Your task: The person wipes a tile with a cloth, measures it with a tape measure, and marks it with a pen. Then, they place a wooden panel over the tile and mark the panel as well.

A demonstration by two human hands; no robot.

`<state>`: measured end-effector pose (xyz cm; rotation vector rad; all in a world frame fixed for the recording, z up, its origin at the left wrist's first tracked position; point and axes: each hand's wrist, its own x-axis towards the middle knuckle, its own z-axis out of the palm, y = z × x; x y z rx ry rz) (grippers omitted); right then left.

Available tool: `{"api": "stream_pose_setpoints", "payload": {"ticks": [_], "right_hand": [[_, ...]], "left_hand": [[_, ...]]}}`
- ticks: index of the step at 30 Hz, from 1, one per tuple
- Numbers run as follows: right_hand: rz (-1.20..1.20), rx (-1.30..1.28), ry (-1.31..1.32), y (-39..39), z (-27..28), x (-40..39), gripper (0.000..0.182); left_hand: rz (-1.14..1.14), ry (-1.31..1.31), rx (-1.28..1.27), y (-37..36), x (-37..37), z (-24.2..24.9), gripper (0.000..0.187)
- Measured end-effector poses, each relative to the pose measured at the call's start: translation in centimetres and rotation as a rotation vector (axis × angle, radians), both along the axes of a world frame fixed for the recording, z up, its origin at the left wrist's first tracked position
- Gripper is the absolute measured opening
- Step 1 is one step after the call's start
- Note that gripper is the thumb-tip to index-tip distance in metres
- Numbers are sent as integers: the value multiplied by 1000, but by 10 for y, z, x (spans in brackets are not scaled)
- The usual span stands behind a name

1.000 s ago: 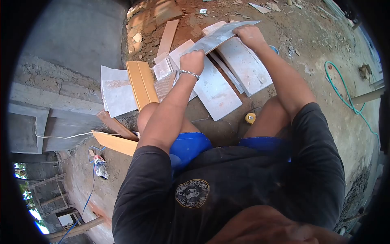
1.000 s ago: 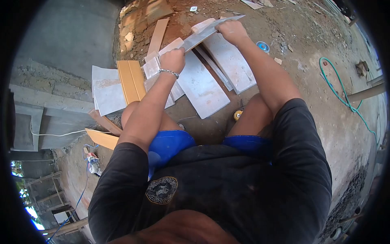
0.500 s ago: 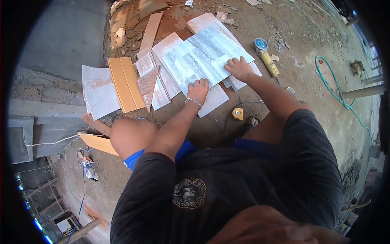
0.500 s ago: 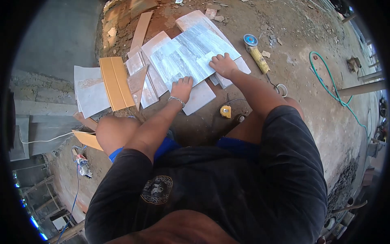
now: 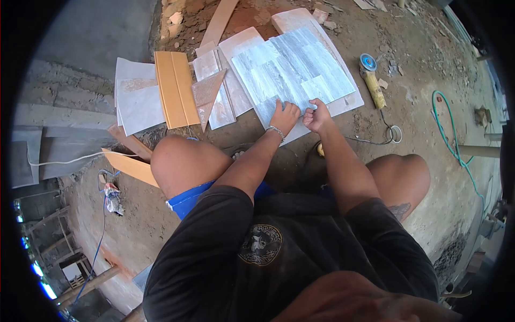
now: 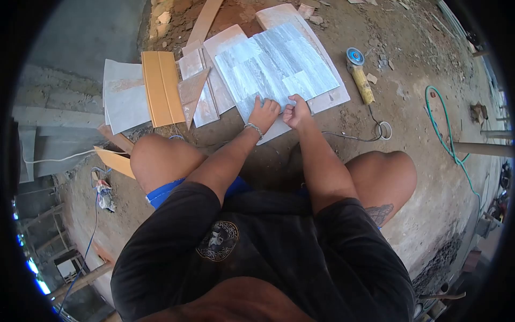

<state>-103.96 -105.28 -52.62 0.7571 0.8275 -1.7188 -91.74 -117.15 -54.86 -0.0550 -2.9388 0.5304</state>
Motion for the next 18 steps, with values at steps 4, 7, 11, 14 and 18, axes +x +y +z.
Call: {"api": "stream_pose_setpoints", "payload": {"ticks": [4, 7, 11, 14, 18], "right_hand": [[90, -13, 15, 12, -28, -3, 34], [137, 43, 162, 14, -25, 9, 33], [673, 694, 651, 22, -8, 11, 41], [779, 774, 615, 27, 1, -5, 46], [931, 857, 787, 21, -5, -17, 47]], "left_hand": [[149, -78, -26, 5, 12, 28, 60], [272, -252, 159, 12, 17, 57, 76], [323, -151, 225, 3, 27, 56, 80], [478, -139, 396, -9, 38, 59, 78], [826, -328, 747, -33, 41, 40, 78]]}}
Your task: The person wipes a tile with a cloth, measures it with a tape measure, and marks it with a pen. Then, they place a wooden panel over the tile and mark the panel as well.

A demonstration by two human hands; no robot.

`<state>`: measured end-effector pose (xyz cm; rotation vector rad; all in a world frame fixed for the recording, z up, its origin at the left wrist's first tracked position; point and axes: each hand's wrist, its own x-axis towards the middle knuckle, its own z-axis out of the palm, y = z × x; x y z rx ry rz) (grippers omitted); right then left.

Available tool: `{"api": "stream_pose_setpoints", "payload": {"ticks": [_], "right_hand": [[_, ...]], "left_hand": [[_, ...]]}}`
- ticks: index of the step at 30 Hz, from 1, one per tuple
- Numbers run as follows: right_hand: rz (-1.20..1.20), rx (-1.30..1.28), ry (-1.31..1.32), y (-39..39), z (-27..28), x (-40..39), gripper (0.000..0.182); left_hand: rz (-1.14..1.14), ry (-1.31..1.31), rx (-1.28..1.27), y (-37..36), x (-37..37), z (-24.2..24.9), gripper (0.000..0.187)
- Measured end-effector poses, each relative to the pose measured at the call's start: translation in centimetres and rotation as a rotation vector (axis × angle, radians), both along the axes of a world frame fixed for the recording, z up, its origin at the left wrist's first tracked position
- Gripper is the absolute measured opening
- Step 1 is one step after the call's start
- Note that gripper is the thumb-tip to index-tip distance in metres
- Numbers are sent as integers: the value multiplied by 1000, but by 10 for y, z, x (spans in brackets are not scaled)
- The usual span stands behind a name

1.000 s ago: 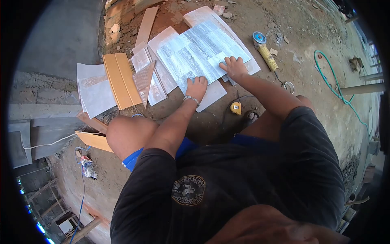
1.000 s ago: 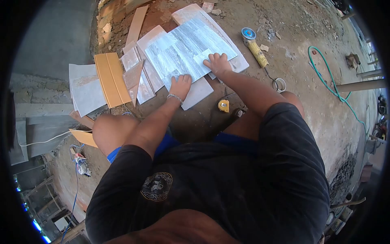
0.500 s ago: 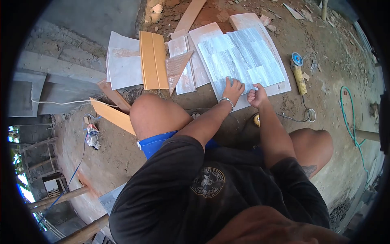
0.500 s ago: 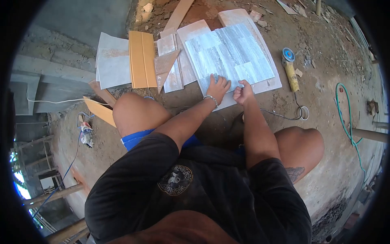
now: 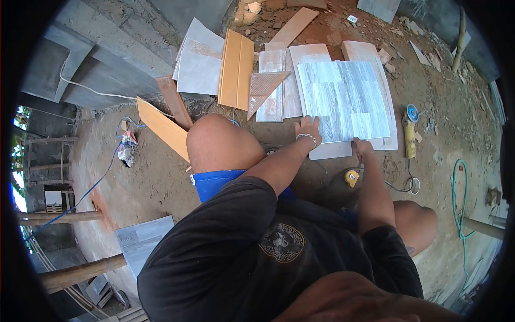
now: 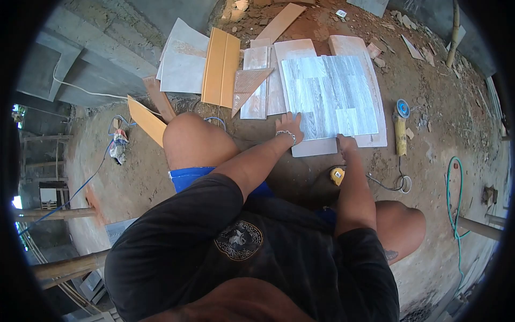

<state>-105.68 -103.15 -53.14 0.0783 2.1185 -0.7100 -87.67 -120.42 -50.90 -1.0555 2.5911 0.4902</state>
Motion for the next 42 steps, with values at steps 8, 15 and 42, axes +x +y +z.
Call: {"api": "stream_pose_setpoints", "payload": {"ticks": [8, 15, 42], "right_hand": [[49, 101, 479, 25, -25, 46, 47], [338, 532, 109, 83, -32, 50, 71], [839, 100, -224, 34, -89, 71, 36]], "left_hand": [[236, -32, 13, -34, 18, 4, 65], [216, -421, 77, -98, 107, -67, 49], [-716, -880, 214, 37, 72, 94, 70]]}}
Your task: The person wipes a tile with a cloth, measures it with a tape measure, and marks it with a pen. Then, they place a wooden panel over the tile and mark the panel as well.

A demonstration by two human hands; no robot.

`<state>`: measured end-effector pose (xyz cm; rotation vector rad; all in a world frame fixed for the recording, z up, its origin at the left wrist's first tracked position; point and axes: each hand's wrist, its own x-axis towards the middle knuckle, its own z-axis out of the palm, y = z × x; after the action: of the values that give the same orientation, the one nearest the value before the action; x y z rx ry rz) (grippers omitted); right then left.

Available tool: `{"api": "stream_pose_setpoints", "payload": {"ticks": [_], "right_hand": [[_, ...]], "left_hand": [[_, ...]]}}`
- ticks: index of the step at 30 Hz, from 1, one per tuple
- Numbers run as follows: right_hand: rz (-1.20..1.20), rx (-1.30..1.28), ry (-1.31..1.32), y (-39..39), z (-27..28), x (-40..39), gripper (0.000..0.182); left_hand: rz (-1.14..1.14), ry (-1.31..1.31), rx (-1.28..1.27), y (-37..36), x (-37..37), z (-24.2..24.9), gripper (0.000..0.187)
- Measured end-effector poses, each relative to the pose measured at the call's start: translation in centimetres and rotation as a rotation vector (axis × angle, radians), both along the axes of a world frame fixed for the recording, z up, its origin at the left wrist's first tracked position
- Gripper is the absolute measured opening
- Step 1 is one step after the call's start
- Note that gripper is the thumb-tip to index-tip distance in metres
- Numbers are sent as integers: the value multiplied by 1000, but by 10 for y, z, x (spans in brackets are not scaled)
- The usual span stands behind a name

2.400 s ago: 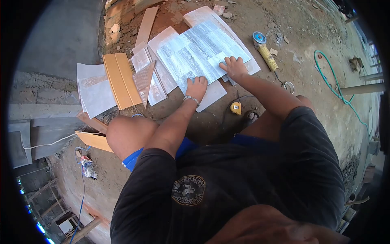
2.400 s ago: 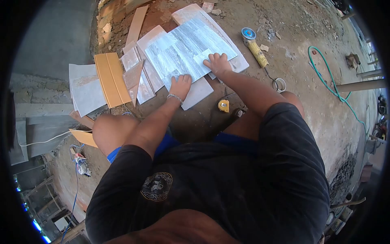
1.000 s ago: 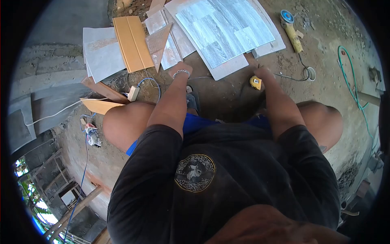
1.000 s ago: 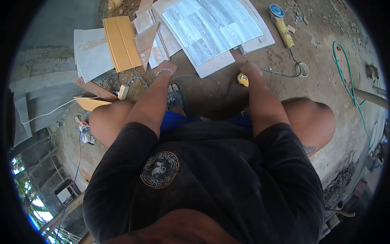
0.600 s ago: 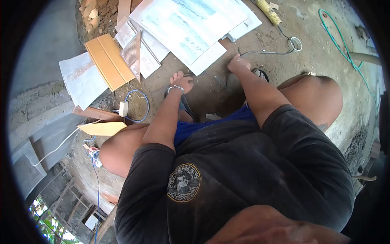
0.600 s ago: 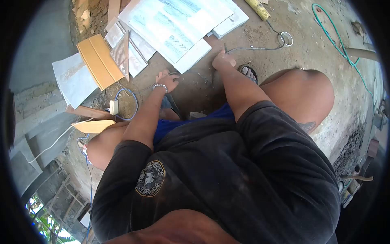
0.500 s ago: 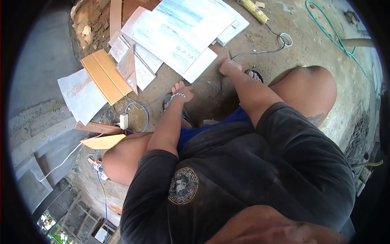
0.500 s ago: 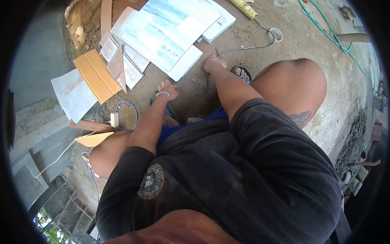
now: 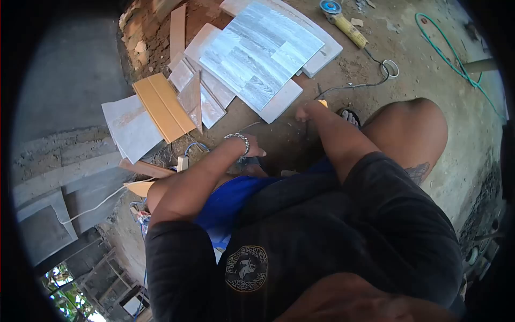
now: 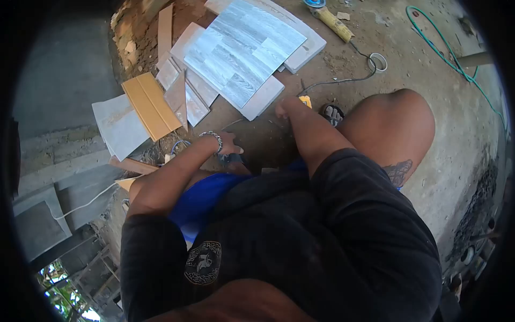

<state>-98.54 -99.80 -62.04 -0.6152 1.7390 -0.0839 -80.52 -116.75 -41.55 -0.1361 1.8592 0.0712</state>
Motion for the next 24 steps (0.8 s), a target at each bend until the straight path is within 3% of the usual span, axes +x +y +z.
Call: {"api": "stream_pose_setpoints", "payload": {"ticks": [1, 3, 5, 6, 7, 8, 10, 11, 12, 14, 16, 17, 18, 20, 22, 23, 24], "right_hand": [[-43, 27, -20, 6, 29, -1, 36], [-5, 69, 55, 9, 25, -4, 36], [83, 46, 129, 2, 8, -13, 37], [141, 26, 59, -4, -30, -23, 39], [-67, 10, 90, -3, -15, -18, 37], [-107, -15, 55, -3, -18, -22, 36], [-108, -32, 30, -8, -9, -21, 35], [-177, 7, 36, -6, 2, -23, 33], [-256, 45, 43, -6, 13, -24, 31], [-238, 52, 36, -7, 22, -19, 30], [-209, 72, 23, -1, 44, -14, 30], [-165, 71, 37, -4, 59, -13, 30], [-137, 78, 50, -8, 73, -17, 31], [-251, 65, 27, -16, 121, -41, 38], [-337, 7, 149, -18, 171, -92, 37], [-420, -26, 254, -18, 201, -122, 45], [-336, -67, 436, -8, 265, -144, 49]], "left_hand": [[-130, 137, 32, 6, 15, 37, 72], [-212, 56, 217, 16, 61, 103, 61], [-412, 542, 213, 0, 147, 118, 57], [-430, 657, 154, -6, 165, 140, 62], [-459, 767, 101, -6, 178, 167, 66], [-398, 767, 64, -4, 191, 190, 66], [-188, 940, -73, 1, 216, 222, 88], [-149, 950, -88, 4, 238, 210, 88], [167, 1030, -274, 8, 266, 180, 98], [1009, 1060, -162, 20, 328, 74, 110], [1745, 736, 661, 47, 335, 21, 103], [1987, 738, 823, 66, 348, -31, 98], [2070, 703, 891, 74, 349, -54, 96], [1969, 703, 826, 59, 345, -54, 93], [1757, 733, 742, 32, 343, -42, 90], [1614, 765, 690, 16, 343, -31, 89], [1453, 797, 631, -6, 343, -17, 87]]}}
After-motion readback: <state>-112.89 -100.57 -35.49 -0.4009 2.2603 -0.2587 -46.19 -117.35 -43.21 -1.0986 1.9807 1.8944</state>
